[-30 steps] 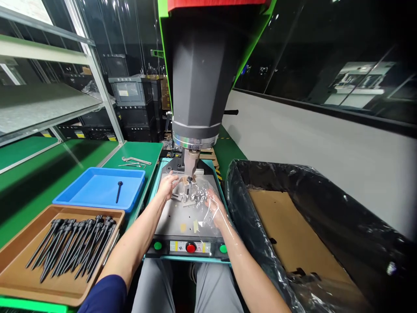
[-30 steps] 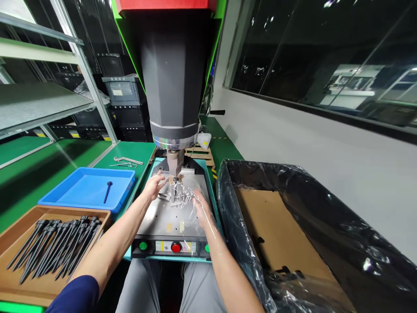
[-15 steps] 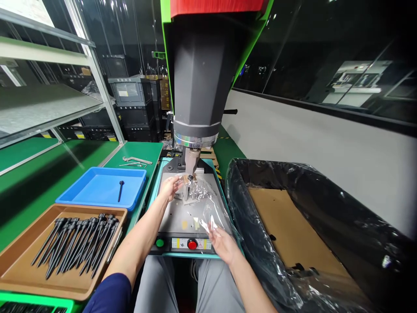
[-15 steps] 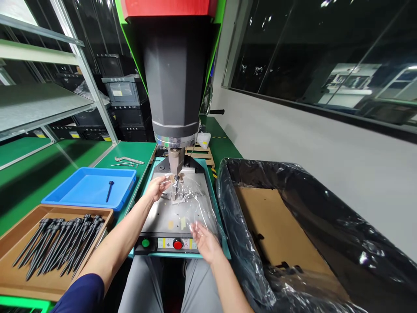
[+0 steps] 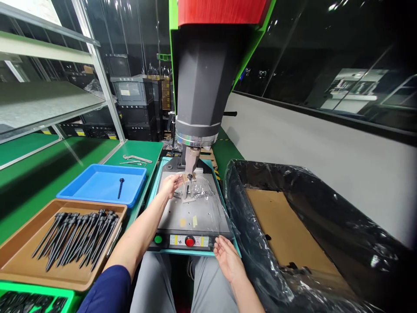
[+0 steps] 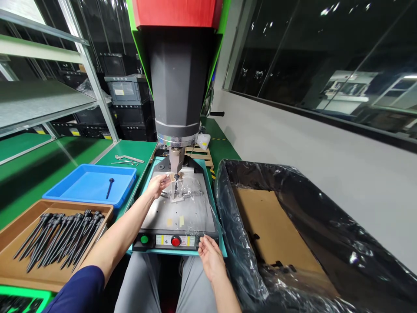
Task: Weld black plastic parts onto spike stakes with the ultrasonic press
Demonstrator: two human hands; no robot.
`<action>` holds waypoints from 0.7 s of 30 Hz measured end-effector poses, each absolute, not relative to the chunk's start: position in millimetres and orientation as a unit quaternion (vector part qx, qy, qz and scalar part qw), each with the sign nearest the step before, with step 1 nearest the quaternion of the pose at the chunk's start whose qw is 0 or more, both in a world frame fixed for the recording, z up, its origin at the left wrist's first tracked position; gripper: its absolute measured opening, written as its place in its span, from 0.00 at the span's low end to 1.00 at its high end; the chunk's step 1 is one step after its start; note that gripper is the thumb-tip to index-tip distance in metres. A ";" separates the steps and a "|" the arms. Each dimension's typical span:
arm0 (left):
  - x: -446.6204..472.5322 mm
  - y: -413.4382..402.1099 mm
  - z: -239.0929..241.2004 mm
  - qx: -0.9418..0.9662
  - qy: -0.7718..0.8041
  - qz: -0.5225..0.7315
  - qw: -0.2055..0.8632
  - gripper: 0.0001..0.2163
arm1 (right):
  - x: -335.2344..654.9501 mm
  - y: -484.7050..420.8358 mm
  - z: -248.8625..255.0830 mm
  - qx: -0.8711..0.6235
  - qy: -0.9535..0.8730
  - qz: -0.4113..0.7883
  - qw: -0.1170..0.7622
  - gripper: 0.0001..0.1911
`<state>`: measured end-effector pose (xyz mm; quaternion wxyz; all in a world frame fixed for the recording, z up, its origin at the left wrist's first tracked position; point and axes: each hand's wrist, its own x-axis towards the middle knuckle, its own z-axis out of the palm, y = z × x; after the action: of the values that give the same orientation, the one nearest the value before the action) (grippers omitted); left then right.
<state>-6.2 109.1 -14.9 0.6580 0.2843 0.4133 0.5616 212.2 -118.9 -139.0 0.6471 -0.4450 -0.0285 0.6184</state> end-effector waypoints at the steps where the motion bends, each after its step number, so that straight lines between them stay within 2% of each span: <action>1: -6.5 109.3 -15.1 0.285 0.414 0.562 0.657 0.11 | 211.9 -118.5 -139.6 -0.447 -0.031 0.613 0.651 0.21; 13: -1.3 118.1 -16.5 0.291 0.431 0.570 0.637 0.12 | 210.9 -111.8 -147.7 -0.478 -0.024 0.563 0.673 0.27; 21: 2.2 122.5 -17.2 0.302 0.446 0.564 0.626 0.15 | 212.0 -117.0 -149.0 -0.478 -0.031 0.581 0.659 0.23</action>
<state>2.2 122.5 -17.2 0.6260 0.3016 0.4455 0.5645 212.0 -117.0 -149.0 0.6587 -0.4776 -0.0308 0.5806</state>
